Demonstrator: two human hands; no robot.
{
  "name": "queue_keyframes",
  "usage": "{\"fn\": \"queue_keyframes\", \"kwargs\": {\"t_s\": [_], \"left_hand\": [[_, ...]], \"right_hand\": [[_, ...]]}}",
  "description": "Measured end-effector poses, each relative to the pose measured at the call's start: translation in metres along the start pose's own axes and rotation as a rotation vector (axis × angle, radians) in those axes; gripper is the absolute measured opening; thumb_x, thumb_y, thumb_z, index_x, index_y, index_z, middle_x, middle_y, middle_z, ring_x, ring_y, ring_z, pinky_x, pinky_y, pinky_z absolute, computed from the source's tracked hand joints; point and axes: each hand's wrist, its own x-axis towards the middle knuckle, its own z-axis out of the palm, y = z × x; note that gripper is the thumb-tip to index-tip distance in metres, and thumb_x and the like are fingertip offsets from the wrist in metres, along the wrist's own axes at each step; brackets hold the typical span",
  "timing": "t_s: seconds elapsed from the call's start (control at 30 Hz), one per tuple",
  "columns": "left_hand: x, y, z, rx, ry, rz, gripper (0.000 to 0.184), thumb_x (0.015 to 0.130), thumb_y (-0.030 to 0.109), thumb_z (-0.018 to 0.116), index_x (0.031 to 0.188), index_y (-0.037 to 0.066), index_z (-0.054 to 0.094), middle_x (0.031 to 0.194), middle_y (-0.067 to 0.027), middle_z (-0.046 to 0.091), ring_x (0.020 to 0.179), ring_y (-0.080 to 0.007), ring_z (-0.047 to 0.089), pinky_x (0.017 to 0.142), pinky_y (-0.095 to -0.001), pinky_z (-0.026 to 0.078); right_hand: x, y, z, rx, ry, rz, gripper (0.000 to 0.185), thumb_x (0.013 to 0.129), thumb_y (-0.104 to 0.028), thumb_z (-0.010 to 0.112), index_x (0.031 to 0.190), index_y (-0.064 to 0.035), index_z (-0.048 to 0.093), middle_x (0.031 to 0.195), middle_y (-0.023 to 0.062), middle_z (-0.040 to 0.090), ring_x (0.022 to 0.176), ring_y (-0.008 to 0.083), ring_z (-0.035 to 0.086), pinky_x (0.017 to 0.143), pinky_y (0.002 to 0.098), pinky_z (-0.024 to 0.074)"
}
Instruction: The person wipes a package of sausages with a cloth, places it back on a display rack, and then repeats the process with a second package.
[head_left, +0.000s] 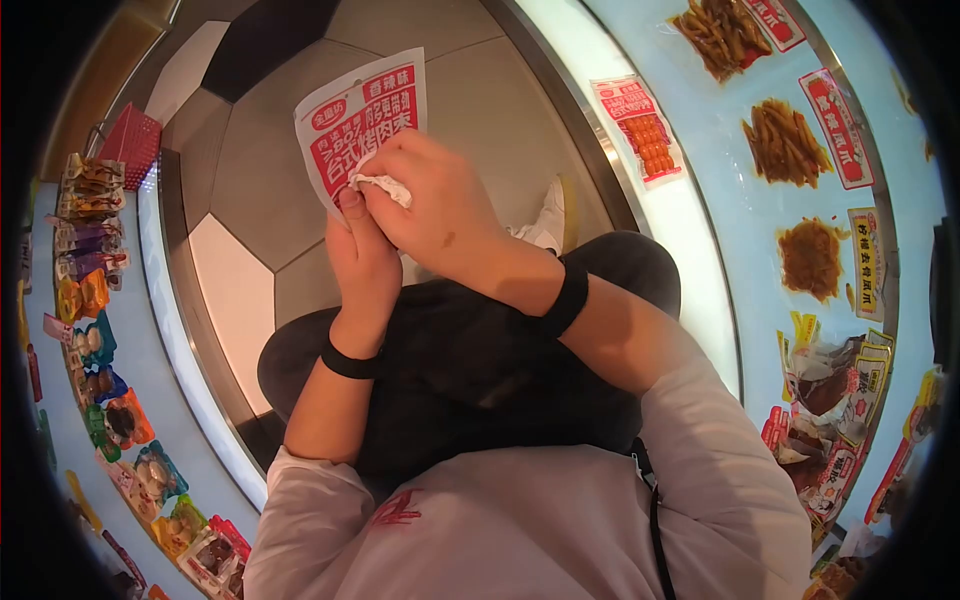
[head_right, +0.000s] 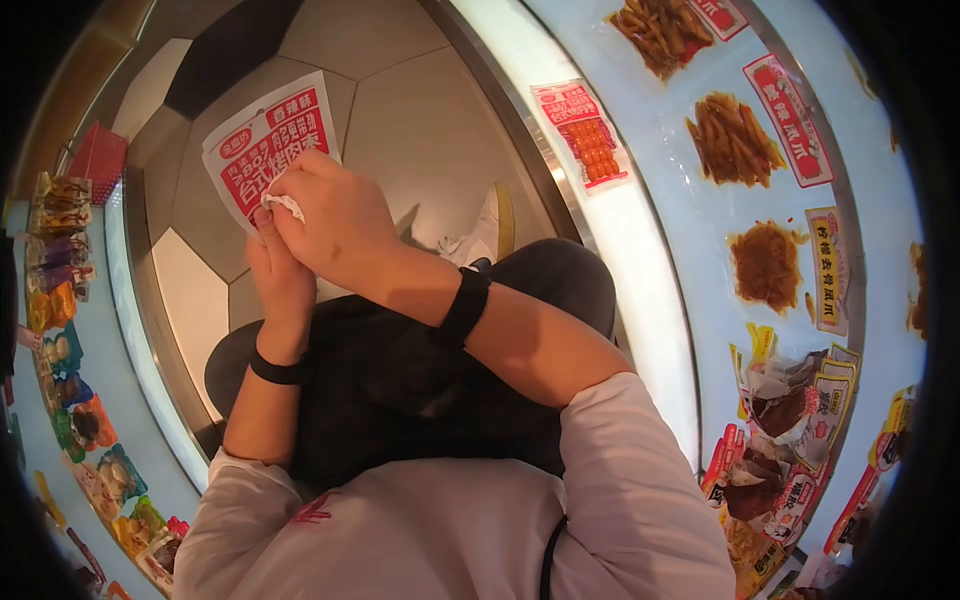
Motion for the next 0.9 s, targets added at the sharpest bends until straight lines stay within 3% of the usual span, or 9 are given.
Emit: {"fn": "queue_keyframes", "kwargs": {"t_s": [0.1,0.23,0.33,0.47,0.57,0.7,0.8,0.9], "left_hand": [[-0.003,0.006,-0.004,-0.262,-0.097,-0.245,0.064,0.106,0.050,0.030,0.133,-0.005,0.048,0.115,-0.0173,0.065,0.097,-0.0236,0.069,0.082,-0.0347,0.057],[-0.005,0.013,0.002,-0.202,0.025,-0.227,0.060,0.108,0.046,0.030,0.130,-0.006,0.049,0.109,-0.0148,0.067,0.093,-0.0179,0.067,0.076,-0.0281,0.054],[-0.004,0.004,-0.007,-0.006,-0.025,-0.164,0.062,0.107,0.047,0.029,0.130,-0.006,0.049,0.111,-0.0158,0.067,0.097,-0.0207,0.068,0.079,-0.0296,0.055],[-0.005,0.019,0.006,-0.262,-0.017,-0.256,0.057,0.108,0.045,0.029,0.130,-0.004,0.050,0.109,-0.0134,0.066,0.096,-0.0194,0.067,0.079,-0.0318,0.054],[-0.003,0.004,0.004,-0.087,0.009,-0.104,0.059,0.107,0.047,0.031,0.131,-0.004,0.049,0.114,-0.0144,0.064,0.095,-0.0219,0.068,0.079,-0.0343,0.056],[-0.007,0.015,0.002,-0.318,-0.042,-0.360,0.056,0.108,0.045,0.028,0.126,-0.001,0.052,0.112,-0.0122,0.064,0.097,-0.0178,0.065,0.082,-0.0300,0.053],[-0.007,0.013,0.004,-0.285,-0.025,-0.355,0.057,0.108,0.047,0.027,0.124,-0.001,0.053,0.108,-0.0109,0.066,0.092,-0.0161,0.066,0.077,-0.0287,0.054],[-0.005,-0.006,0.008,-0.099,0.101,-0.063,0.061,0.107,0.051,0.027,0.125,-0.002,0.052,0.102,-0.0125,0.068,0.083,-0.0194,0.069,0.070,-0.0311,0.057]], "right_hand": [[0.008,0.011,-0.007,-0.060,0.025,0.095,0.019,0.084,-0.019,0.063,0.092,-0.0043,0.072,0.097,0.0108,0.066,0.086,0.0326,0.066,0.074,0.0417,0.0531],[0.005,0.006,-0.007,-0.065,0.051,0.039,0.018,0.084,-0.017,0.063,0.092,-0.0039,0.072,0.095,0.0113,0.066,0.085,0.0336,0.066,0.074,0.0421,0.0533],[0.000,0.003,-0.002,0.008,0.015,-0.002,0.018,0.084,-0.017,0.064,0.092,-0.0027,0.071,0.093,0.0122,0.066,0.083,0.0337,0.066,0.073,0.0412,0.0534],[0.011,0.009,-0.013,-0.063,0.066,0.132,0.017,0.086,-0.018,0.064,0.091,-0.0040,0.071,0.093,0.0123,0.065,0.085,0.0332,0.066,0.073,0.0414,0.0532],[-0.004,-0.009,-0.002,0.019,-0.033,-0.014,0.017,0.086,-0.019,0.064,0.091,-0.0041,0.071,0.093,0.0122,0.066,0.088,0.0326,0.066,0.074,0.0408,0.0530],[0.007,0.008,-0.009,-0.020,-0.019,0.064,0.016,0.082,-0.019,0.067,0.090,-0.0059,0.071,0.094,0.0087,0.065,0.087,0.0302,0.065,0.074,0.0403,0.0529],[0.006,0.010,-0.008,-0.061,0.035,0.068,0.015,0.081,-0.018,0.066,0.090,-0.0061,0.071,0.094,0.0085,0.065,0.086,0.0302,0.065,0.073,0.0406,0.0530],[-0.004,-0.006,0.000,0.046,-0.046,-0.071,0.016,0.081,-0.017,0.065,0.091,-0.0053,0.071,0.095,0.0097,0.066,0.085,0.0313,0.066,0.072,0.0407,0.0532]]}}
